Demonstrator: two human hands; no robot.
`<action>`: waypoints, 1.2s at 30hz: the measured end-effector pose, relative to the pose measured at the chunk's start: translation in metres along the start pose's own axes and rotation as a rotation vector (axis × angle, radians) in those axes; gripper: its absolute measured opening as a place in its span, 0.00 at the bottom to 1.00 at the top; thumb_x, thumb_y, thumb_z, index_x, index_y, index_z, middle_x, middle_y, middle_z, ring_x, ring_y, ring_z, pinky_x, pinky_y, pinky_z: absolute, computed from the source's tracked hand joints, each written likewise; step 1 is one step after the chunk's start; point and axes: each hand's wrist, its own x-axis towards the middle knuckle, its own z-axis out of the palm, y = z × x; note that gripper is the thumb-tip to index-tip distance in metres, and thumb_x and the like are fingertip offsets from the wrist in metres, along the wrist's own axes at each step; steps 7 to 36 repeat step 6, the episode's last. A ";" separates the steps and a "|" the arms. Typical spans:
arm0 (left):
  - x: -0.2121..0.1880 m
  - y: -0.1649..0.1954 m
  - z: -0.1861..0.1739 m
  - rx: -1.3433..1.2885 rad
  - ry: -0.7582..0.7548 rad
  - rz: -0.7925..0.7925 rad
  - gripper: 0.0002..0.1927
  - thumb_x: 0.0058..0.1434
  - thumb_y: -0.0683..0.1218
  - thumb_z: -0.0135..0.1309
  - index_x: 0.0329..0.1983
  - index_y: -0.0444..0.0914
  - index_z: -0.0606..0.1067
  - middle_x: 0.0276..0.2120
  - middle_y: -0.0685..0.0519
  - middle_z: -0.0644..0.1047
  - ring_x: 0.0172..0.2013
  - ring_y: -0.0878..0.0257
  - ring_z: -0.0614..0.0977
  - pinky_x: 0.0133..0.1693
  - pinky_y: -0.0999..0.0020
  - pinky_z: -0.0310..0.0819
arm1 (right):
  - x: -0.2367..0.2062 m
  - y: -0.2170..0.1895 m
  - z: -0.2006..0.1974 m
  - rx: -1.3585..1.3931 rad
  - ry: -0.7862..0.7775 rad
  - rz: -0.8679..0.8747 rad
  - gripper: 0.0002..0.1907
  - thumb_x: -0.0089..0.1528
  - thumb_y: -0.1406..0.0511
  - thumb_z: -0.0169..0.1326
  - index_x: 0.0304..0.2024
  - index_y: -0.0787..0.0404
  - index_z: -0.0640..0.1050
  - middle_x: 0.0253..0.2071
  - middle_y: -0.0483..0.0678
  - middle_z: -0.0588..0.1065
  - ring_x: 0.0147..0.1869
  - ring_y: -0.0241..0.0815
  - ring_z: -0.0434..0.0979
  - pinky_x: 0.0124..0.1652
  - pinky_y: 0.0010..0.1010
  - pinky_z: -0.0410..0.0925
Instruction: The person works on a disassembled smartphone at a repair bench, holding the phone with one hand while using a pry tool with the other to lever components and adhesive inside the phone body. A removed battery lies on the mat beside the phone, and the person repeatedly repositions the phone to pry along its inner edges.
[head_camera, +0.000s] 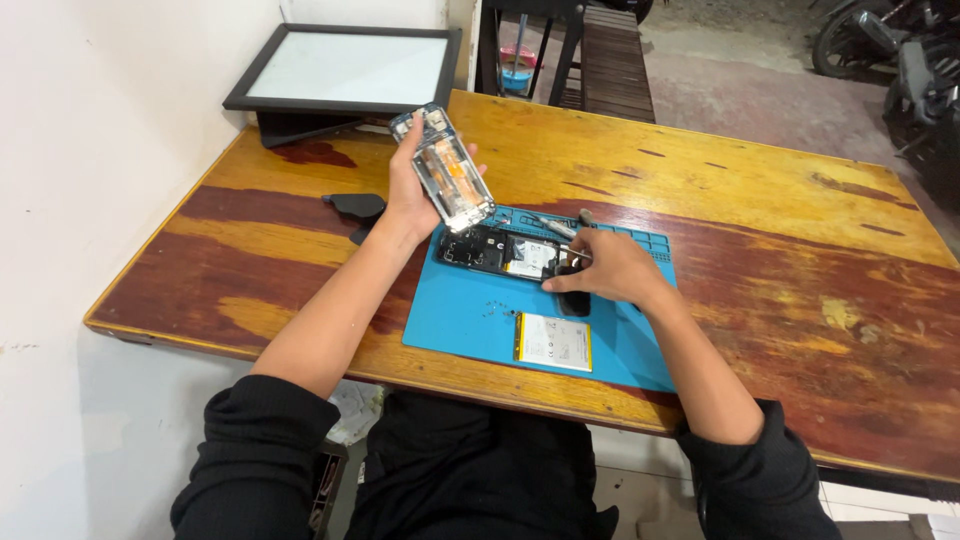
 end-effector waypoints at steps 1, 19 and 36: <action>-0.006 -0.001 0.007 0.012 -0.026 0.020 0.28 0.62 0.64 0.52 0.61 0.50 0.66 0.46 0.46 0.75 0.52 0.48 0.79 0.54 0.44 0.78 | 0.001 0.000 0.002 -0.002 -0.003 0.002 0.38 0.38 0.42 0.72 0.40 0.61 0.82 0.36 0.55 0.81 0.44 0.51 0.82 0.43 0.41 0.72; 0.007 0.034 0.095 0.081 -0.059 -0.041 0.26 0.65 0.64 0.48 0.66 0.63 0.62 0.53 0.46 0.76 0.55 0.50 0.78 0.55 0.45 0.74 | 0.051 -0.002 -0.035 -0.013 -0.003 0.002 0.38 0.40 0.41 0.71 0.41 0.60 0.82 0.38 0.54 0.81 0.46 0.51 0.82 0.45 0.41 0.73; 0.007 0.034 0.095 0.081 -0.059 -0.041 0.26 0.65 0.64 0.48 0.66 0.63 0.62 0.53 0.46 0.76 0.55 0.50 0.78 0.55 0.45 0.74 | 0.051 -0.002 -0.035 -0.013 -0.003 0.002 0.38 0.40 0.41 0.71 0.41 0.60 0.82 0.38 0.54 0.81 0.46 0.51 0.82 0.45 0.41 0.73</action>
